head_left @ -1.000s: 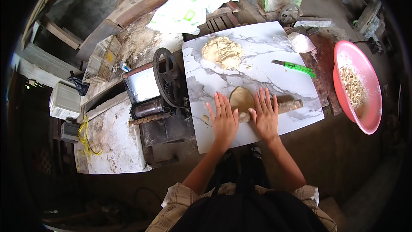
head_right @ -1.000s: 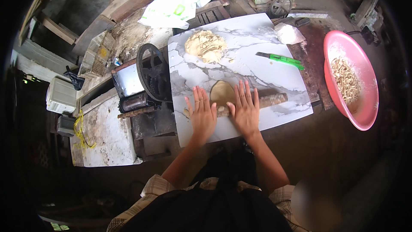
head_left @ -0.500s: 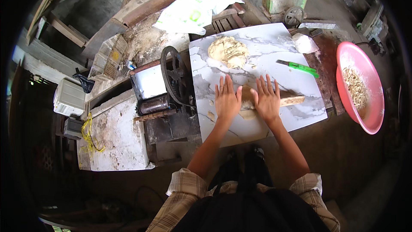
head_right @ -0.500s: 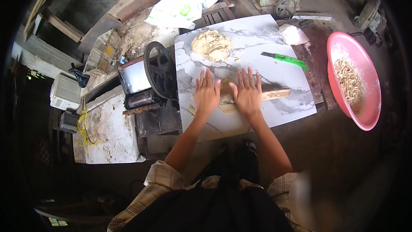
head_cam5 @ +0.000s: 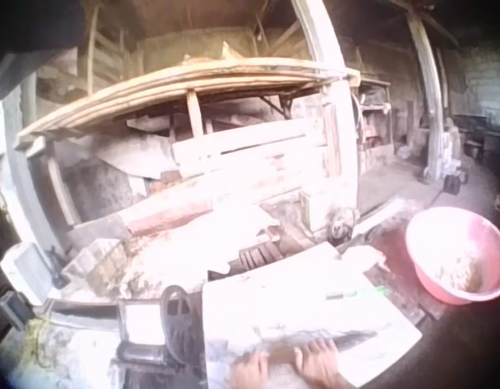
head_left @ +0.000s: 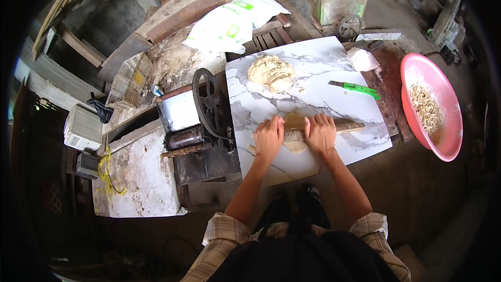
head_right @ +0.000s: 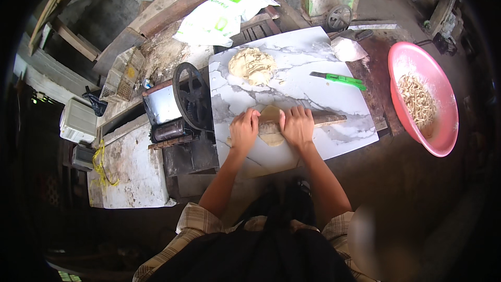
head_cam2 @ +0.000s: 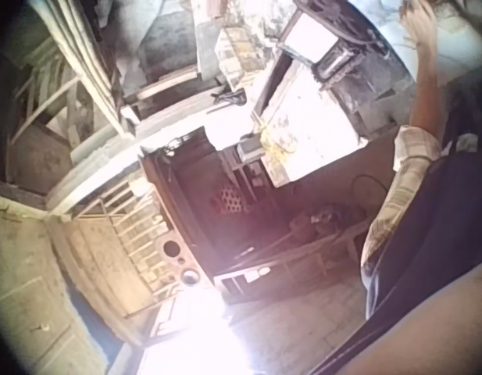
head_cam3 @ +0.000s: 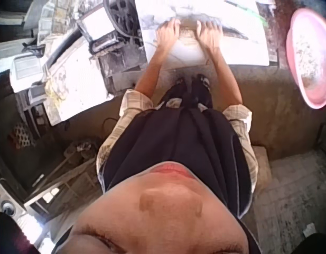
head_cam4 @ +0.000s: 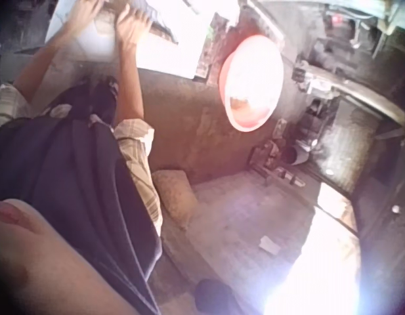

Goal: The person uses a hand-cranked pasta machine to cut dough into noodles, then rolls and cuts more pieces of dough by hand on a marble surface.

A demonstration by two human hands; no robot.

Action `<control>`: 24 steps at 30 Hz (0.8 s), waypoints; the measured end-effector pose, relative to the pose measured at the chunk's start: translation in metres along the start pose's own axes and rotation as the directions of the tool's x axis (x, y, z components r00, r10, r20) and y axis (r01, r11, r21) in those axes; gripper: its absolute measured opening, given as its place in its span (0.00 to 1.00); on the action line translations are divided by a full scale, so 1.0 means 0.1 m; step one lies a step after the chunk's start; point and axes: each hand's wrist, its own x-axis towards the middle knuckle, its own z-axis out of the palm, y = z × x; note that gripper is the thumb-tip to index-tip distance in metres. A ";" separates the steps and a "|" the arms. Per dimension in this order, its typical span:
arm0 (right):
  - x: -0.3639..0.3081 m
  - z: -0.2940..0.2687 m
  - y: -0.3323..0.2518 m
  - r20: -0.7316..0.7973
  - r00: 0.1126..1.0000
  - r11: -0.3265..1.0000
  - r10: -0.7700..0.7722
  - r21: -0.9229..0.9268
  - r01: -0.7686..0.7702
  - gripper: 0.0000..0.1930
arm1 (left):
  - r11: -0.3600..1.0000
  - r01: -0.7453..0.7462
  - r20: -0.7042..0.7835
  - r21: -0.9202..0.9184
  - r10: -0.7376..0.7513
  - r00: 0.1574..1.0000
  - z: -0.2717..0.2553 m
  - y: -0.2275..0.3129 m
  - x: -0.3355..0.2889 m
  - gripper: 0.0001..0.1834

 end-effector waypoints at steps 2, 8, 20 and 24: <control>0.16 0.07 0.03 -0.018 1.000 1.000 0.025 -0.010 -0.025 0.14 | 0.997 0.047 0.015 0.054 -0.048 0.999 0.05 -0.04 0.18 0.05; 0.29 0.22 -0.07 0.145 0.970 0.974 0.194 -0.150 -0.172 0.11 | 0.982 0.028 -0.063 0.187 -0.017 0.998 0.23 -0.18 0.24 0.06; 0.52 0.38 0.04 0.030 0.979 0.976 0.202 -0.089 -0.199 0.17 | 0.877 0.460 0.117 0.140 -0.476 0.871 0.33 -0.16 0.56 0.08; 0.16 0.20 -0.07 0.138 0.988 0.994 0.062 -0.102 -0.048 0.20 | 0.969 0.163 -0.013 0.183 -0.163 0.986 0.25 -0.18 0.12 0.09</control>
